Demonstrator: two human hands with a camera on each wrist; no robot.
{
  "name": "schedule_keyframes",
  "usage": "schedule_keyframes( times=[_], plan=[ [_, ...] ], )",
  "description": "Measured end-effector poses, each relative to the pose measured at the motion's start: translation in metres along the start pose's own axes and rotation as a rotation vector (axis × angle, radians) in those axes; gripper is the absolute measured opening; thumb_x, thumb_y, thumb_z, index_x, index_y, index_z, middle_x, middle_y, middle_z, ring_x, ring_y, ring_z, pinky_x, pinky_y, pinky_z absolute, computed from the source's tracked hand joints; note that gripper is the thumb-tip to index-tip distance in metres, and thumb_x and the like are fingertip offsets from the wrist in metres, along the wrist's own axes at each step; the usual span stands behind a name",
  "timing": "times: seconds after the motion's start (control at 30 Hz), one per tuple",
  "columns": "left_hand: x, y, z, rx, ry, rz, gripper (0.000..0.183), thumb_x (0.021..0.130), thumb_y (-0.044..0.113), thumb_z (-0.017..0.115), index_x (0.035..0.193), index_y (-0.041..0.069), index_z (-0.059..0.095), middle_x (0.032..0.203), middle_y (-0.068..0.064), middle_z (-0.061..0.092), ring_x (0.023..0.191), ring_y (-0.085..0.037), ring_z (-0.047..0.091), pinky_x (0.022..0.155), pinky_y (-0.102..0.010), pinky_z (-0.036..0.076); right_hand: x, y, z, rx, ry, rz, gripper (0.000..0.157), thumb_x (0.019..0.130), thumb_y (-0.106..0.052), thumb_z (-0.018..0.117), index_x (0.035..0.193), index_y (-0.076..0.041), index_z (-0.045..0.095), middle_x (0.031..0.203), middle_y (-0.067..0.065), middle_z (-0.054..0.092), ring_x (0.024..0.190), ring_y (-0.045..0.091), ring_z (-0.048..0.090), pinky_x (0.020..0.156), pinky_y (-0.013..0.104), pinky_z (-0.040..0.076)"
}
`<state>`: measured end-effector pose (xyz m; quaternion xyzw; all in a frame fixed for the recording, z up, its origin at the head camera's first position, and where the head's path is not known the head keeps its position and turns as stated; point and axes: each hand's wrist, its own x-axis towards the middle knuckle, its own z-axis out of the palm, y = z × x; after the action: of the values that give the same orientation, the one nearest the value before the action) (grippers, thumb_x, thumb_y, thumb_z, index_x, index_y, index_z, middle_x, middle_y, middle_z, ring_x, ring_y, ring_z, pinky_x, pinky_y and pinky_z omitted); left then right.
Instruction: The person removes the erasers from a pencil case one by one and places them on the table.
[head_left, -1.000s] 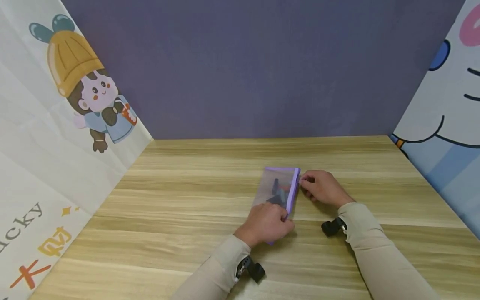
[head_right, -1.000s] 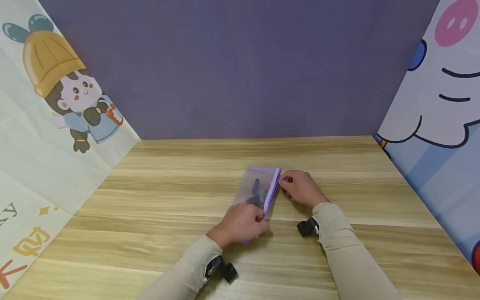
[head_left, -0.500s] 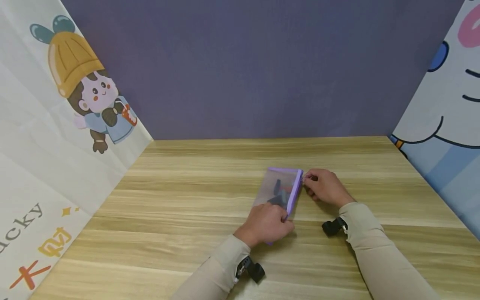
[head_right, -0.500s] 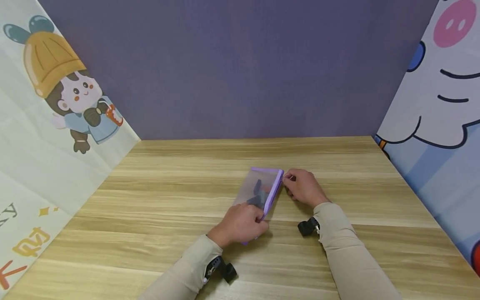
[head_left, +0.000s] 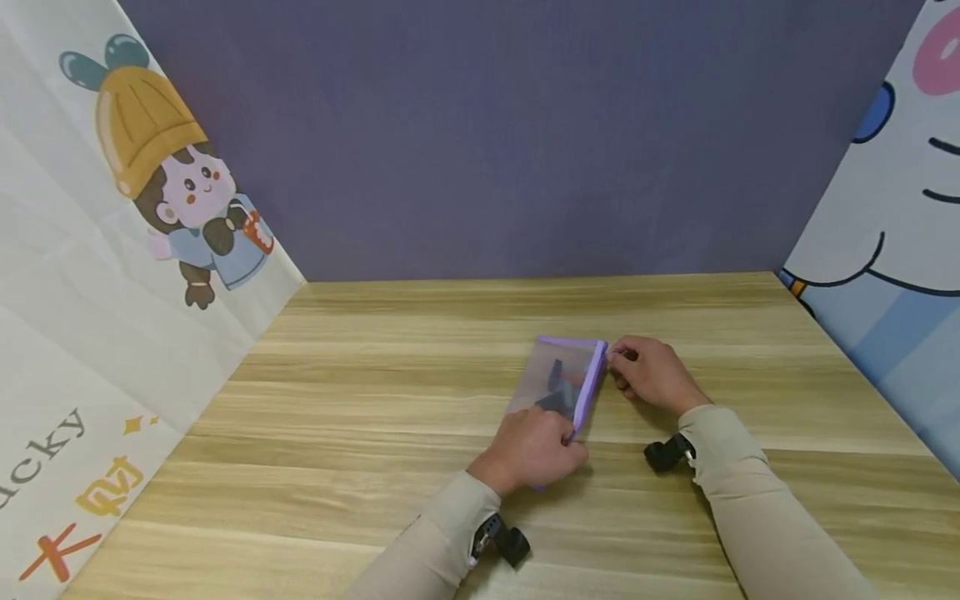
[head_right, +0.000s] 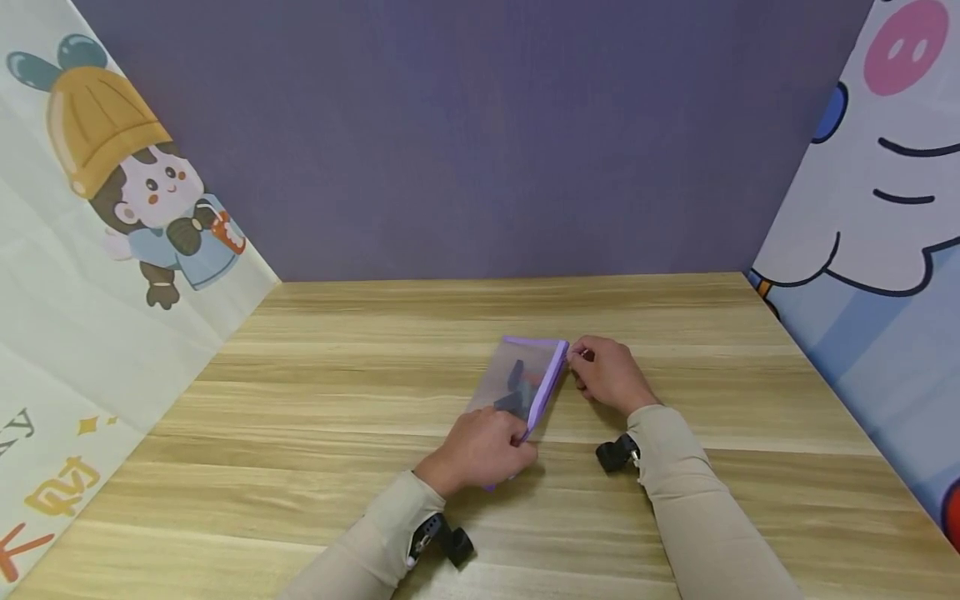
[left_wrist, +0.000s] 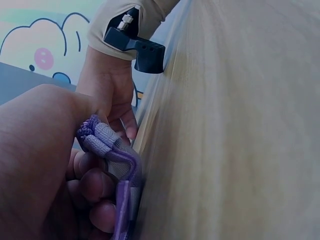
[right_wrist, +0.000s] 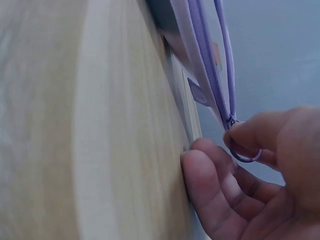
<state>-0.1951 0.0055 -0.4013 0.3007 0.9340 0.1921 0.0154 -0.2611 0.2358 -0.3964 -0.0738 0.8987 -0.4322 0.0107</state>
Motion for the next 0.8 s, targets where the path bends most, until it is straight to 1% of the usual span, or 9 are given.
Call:
schedule_keyframes(
  times=[0.13, 0.3, 0.47, 0.63, 0.8],
  plan=[
    [-0.0004, 0.0002, -0.0005, -0.003, 0.002, 0.001, 0.038, 0.084, 0.033, 0.062, 0.051, 0.023, 0.046, 0.043, 0.014, 0.038, 0.045, -0.005, 0.043, 0.045, -0.025, 0.035, -0.0001, 0.0005, -0.0006, -0.002, 0.011, -0.009, 0.019, 0.104, -0.016, 0.054, 0.107, 0.0, 0.065, 0.074, 0.01, 0.065, 0.062, 0.019, 0.064, 0.056, 0.033, 0.057],
    [-0.0006, 0.0003, -0.0003, -0.013, -0.002, 0.0, 0.039, 0.085, 0.033, 0.062, 0.05, 0.023, 0.046, 0.042, 0.014, 0.038, 0.043, -0.004, 0.043, 0.043, -0.025, 0.035, -0.0003, 0.0022, -0.0014, -0.014, 0.043, -0.015, 0.021, 0.104, -0.016, 0.054, 0.109, 0.001, 0.065, 0.075, 0.01, 0.066, 0.062, 0.018, 0.064, 0.055, 0.031, 0.057],
    [-0.0005, -0.0006, -0.0008, -0.033, -0.006, 0.002, 0.039, 0.085, 0.033, 0.063, 0.05, 0.023, 0.047, 0.043, 0.015, 0.039, 0.042, -0.003, 0.042, 0.043, -0.025, 0.036, 0.0005, 0.0035, -0.002, -0.033, 0.047, -0.004, 0.022, 0.104, -0.018, 0.054, 0.111, 0.0, 0.065, 0.077, 0.011, 0.066, 0.063, 0.018, 0.065, 0.056, 0.032, 0.057],
    [-0.0003, -0.0021, -0.0022, -0.047, -0.014, -0.011, 0.04, 0.084, 0.034, 0.064, 0.05, 0.023, 0.047, 0.043, 0.015, 0.04, 0.044, -0.004, 0.044, 0.043, -0.025, 0.035, 0.0013, 0.0038, -0.0028, -0.031, 0.064, 0.031, 0.024, 0.105, -0.02, 0.053, 0.113, -0.001, 0.064, 0.083, 0.012, 0.068, 0.068, 0.019, 0.066, 0.059, 0.031, 0.058],
    [0.0002, -0.0024, -0.0024, -0.041, -0.014, -0.005, 0.04, 0.084, 0.034, 0.063, 0.049, 0.023, 0.046, 0.042, 0.015, 0.039, 0.045, -0.005, 0.043, 0.044, -0.025, 0.035, 0.002, 0.0053, -0.0045, -0.026, 0.073, 0.047, 0.024, 0.104, -0.02, 0.053, 0.114, 0.0, 0.063, 0.089, 0.014, 0.069, 0.073, 0.019, 0.067, 0.062, 0.031, 0.059]
  ],
)
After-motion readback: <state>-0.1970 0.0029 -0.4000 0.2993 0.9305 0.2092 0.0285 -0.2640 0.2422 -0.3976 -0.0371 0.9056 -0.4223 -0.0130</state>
